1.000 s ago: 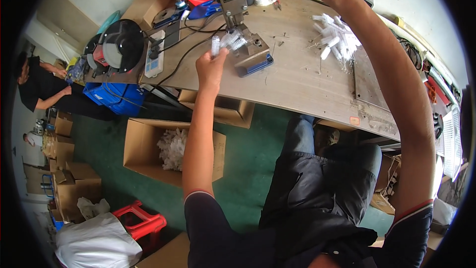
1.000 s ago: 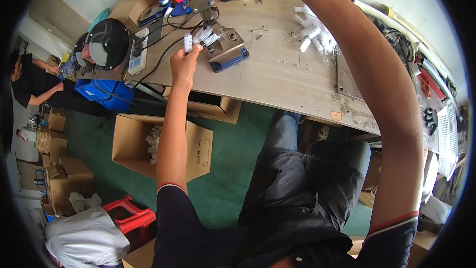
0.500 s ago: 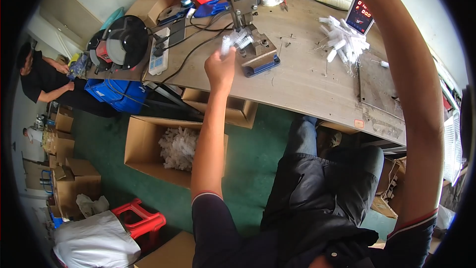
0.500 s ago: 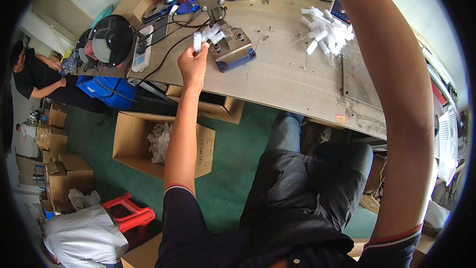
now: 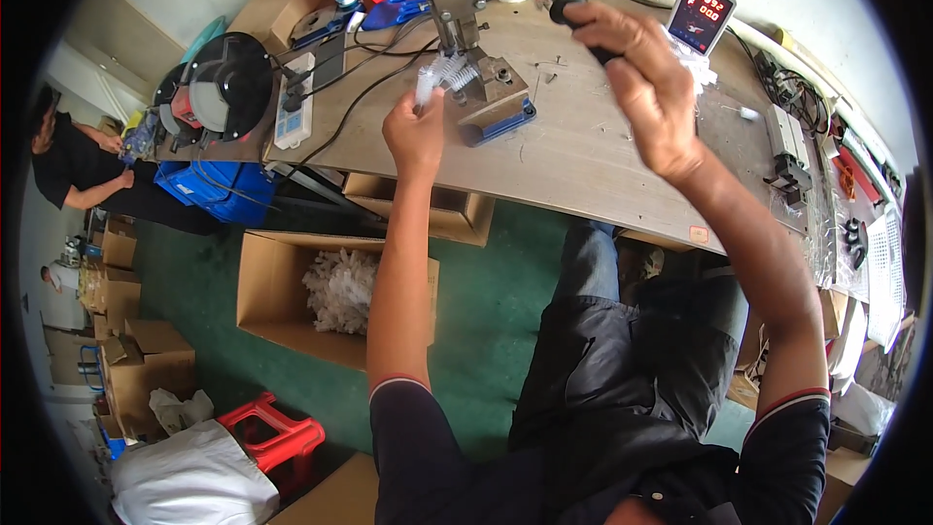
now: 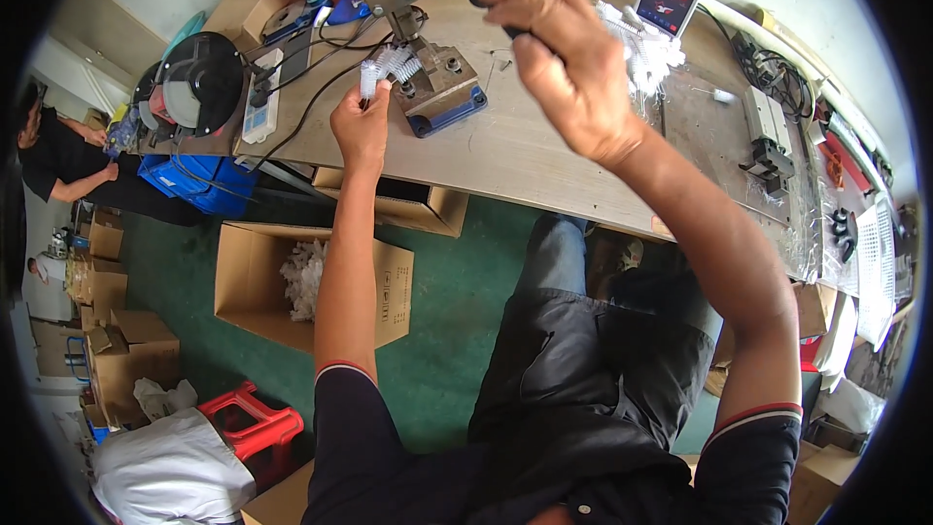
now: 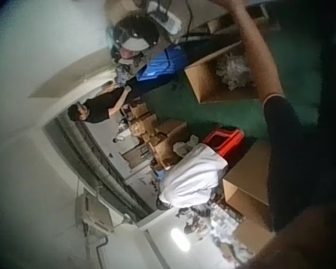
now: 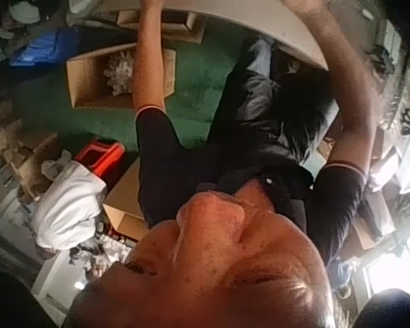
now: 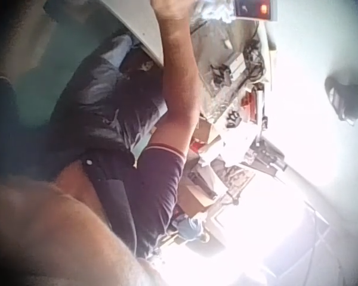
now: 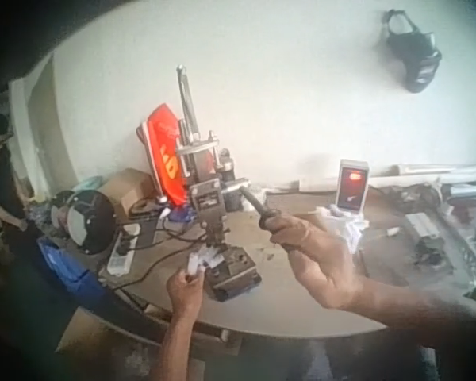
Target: Manually assemble and test small plastic pump sprayer components using a mechanical press and manual manipulation.
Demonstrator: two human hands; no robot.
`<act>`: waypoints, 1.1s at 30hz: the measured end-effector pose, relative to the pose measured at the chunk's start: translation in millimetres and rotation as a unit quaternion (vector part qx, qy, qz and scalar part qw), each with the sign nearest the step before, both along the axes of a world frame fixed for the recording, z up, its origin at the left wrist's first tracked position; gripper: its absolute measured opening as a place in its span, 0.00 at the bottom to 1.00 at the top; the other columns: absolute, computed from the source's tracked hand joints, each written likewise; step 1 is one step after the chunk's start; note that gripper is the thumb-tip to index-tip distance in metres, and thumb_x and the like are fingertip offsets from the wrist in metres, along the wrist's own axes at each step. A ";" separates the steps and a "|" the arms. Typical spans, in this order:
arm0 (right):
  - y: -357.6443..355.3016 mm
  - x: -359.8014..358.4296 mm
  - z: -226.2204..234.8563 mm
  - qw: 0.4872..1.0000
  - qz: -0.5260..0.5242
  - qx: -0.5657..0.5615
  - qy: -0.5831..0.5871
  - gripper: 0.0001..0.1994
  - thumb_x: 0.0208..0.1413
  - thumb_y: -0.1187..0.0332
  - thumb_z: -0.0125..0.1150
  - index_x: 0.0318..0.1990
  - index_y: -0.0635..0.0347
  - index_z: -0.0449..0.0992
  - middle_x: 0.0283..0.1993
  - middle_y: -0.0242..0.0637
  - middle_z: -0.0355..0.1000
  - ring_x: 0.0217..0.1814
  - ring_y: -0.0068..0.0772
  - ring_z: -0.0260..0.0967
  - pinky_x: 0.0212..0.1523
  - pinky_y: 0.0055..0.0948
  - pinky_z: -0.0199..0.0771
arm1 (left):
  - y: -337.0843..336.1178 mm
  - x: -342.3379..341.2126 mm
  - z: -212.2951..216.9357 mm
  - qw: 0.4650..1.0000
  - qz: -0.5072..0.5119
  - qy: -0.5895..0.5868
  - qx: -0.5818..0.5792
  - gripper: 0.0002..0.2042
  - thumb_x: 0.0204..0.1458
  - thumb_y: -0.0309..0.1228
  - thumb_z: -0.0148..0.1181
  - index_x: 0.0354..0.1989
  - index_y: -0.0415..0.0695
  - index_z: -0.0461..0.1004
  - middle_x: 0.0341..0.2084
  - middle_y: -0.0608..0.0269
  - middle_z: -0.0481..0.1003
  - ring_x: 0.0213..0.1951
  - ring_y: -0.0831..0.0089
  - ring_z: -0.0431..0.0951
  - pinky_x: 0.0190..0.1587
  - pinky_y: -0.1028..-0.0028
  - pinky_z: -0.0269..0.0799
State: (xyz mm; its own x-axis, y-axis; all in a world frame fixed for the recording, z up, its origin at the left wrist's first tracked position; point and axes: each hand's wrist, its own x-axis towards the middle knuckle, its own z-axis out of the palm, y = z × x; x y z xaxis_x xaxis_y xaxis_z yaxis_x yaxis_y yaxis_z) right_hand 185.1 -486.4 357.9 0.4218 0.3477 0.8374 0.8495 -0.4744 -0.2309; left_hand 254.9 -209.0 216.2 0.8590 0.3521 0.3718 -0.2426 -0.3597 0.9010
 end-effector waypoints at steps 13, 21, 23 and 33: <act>24.0 7.2 -77.9 0.973 0.084 0.174 0.123 0.17 0.62 0.77 0.47 0.55 0.67 0.77 0.68 0.50 0.68 0.54 0.38 0.74 0.53 0.30 0.75 | 11.3 4.2 -1.9 1.000 -0.026 0.008 0.009 0.12 0.60 0.33 0.66 0.30 0.37 0.77 0.18 0.75 0.66 0.24 0.83 0.60 0.27 0.75 0.61; 29.4 28.4 -116.6 0.984 0.026 0.161 0.067 0.17 0.56 0.83 0.52 0.51 0.59 0.78 0.72 0.50 0.65 0.68 0.55 0.70 0.60 0.40 0.77 | 9.5 8.9 1.6 0.999 -0.003 0.018 0.030 0.12 0.61 0.34 0.65 0.36 0.35 0.79 0.21 0.75 0.68 0.26 0.84 0.62 0.29 0.75 0.62; 28.1 20.5 -113.0 0.986 0.026 0.136 0.090 0.17 0.57 0.82 0.52 0.52 0.59 0.78 0.73 0.49 0.64 0.70 0.54 0.67 0.61 0.39 0.76 | 12.3 9.5 1.0 0.999 -0.017 0.024 0.016 0.12 0.61 0.34 0.65 0.37 0.35 0.79 0.21 0.75 0.68 0.26 0.83 0.62 0.29 0.74 0.62; 9.6 -11.1 -52.4 0.991 0.016 0.110 0.072 0.12 0.59 0.75 0.55 0.49 0.57 0.79 0.70 0.46 0.68 0.51 0.52 0.80 0.48 0.39 0.83 | 16.8 -3.1 8.4 0.978 0.053 -0.043 0.197 0.15 0.61 0.39 0.63 0.35 0.37 0.77 0.25 0.51 0.75 0.29 0.51 0.75 0.36 0.59 0.69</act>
